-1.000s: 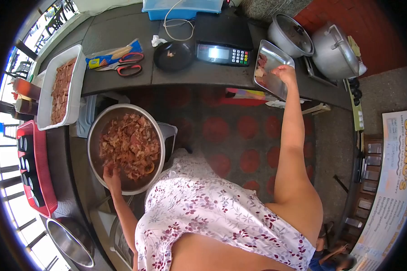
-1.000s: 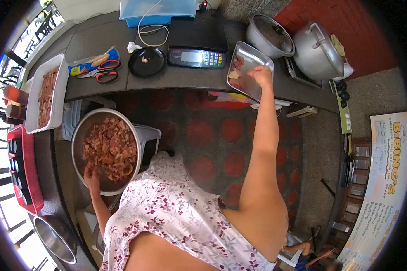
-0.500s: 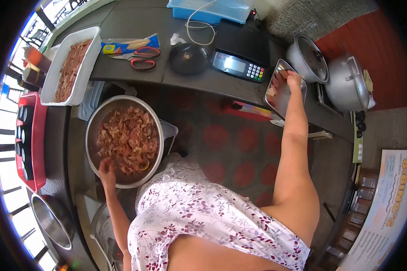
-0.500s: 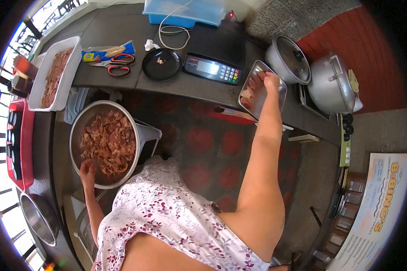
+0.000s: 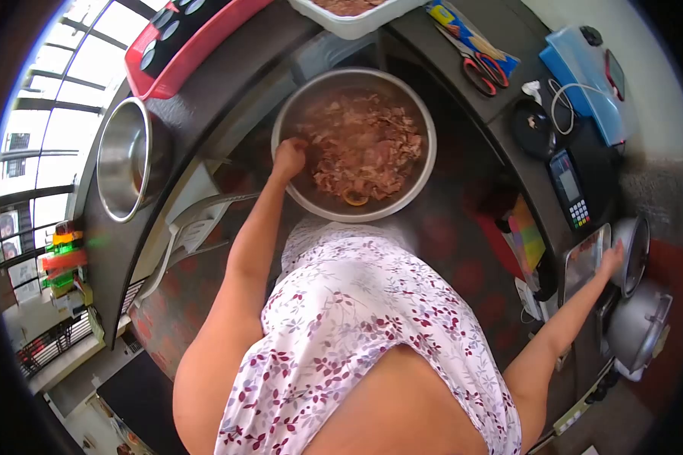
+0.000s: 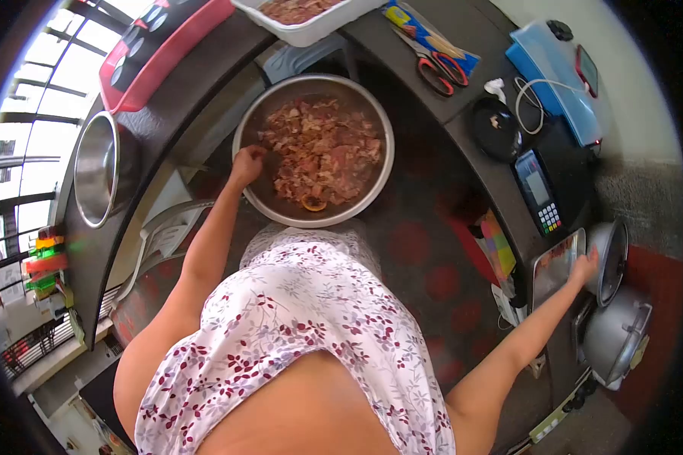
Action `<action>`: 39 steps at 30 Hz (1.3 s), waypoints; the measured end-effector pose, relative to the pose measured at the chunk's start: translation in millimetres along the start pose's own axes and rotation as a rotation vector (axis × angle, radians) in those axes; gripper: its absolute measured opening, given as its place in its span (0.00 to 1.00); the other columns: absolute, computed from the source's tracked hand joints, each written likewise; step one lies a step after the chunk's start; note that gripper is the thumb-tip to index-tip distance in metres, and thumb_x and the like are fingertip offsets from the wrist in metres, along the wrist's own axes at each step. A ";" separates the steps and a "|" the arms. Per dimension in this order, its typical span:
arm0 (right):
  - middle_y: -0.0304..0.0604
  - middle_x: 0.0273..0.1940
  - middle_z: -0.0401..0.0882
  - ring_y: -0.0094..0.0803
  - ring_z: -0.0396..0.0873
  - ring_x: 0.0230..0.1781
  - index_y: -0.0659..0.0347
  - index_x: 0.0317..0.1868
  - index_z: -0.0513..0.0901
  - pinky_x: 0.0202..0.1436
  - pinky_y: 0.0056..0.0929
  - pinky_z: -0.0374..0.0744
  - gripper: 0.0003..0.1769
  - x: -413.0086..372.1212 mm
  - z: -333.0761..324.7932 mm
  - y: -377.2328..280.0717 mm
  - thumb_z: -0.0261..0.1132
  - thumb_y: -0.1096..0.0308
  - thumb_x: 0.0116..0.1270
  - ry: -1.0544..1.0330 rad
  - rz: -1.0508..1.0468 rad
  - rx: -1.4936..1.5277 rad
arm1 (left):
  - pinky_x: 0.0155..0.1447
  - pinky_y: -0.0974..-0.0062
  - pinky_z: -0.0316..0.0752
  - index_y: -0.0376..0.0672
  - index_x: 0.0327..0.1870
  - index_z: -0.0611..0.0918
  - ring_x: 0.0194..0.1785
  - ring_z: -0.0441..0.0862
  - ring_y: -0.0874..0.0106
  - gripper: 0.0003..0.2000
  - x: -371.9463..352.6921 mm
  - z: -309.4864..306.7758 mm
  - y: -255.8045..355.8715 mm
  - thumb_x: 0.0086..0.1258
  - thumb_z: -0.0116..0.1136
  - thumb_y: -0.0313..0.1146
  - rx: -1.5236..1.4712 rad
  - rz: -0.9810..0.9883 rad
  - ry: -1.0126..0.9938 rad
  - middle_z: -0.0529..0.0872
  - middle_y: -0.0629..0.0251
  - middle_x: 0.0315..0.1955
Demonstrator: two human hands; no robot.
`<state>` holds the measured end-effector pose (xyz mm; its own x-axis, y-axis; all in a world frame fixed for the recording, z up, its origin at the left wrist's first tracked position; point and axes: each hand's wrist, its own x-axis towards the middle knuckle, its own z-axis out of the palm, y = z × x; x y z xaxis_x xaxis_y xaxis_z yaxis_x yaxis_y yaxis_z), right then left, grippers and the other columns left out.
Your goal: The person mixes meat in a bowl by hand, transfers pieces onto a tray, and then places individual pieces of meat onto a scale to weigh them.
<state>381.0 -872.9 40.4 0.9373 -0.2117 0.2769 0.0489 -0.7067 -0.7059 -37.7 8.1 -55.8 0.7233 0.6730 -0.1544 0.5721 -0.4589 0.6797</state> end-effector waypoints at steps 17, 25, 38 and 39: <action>0.47 0.50 0.77 0.32 0.80 0.45 0.66 0.48 0.81 0.45 0.25 0.79 0.14 -378.8 295.8 -443.6 0.59 0.79 0.62 -0.807 -0.252 0.283 | 0.45 0.65 0.76 0.39 0.38 0.83 0.41 0.84 0.59 0.08 -1.8 62.9 37.0 0.58 0.64 0.28 -0.226 -0.019 -0.093 0.86 0.55 0.36; 0.52 0.56 0.73 0.51 0.70 0.56 0.60 0.57 0.77 0.56 0.40 0.73 0.25 -450.9 367.6 -446.4 0.58 0.80 0.57 -0.968 -0.653 -0.063 | 0.46 0.60 0.76 0.39 0.38 0.83 0.42 0.82 0.53 0.11 -17.8 36.2 56.7 0.54 0.55 0.19 -0.188 0.516 -0.387 0.84 0.51 0.34; 0.53 0.59 0.70 0.53 0.67 0.59 0.59 0.56 0.79 0.63 0.46 0.67 0.23 -462.4 359.6 -432.6 0.61 0.76 0.58 -1.064 -0.656 -0.298 | 0.56 0.57 0.75 0.30 0.56 0.73 0.57 0.75 0.46 0.24 39.4 34.7 13.5 0.56 0.62 0.27 0.225 0.062 -0.126 0.76 0.42 0.53; 0.53 0.59 0.70 0.53 0.67 0.59 0.59 0.56 0.79 0.63 0.46 0.67 0.23 -462.5 356.6 -435.1 0.61 0.76 0.58 -1.065 -0.657 -0.298 | 0.56 0.56 0.75 0.30 0.53 0.76 0.55 0.76 0.45 0.23 34.2 34.7 12.4 0.56 0.63 0.27 0.127 0.051 -0.182 0.76 0.41 0.51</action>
<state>49.3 -226.7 -13.1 0.5855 0.7753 -0.2369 0.6549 -0.6246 -0.4254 7.6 5.3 -77.6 0.8039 0.5365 -0.2567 0.5686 -0.5668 0.5962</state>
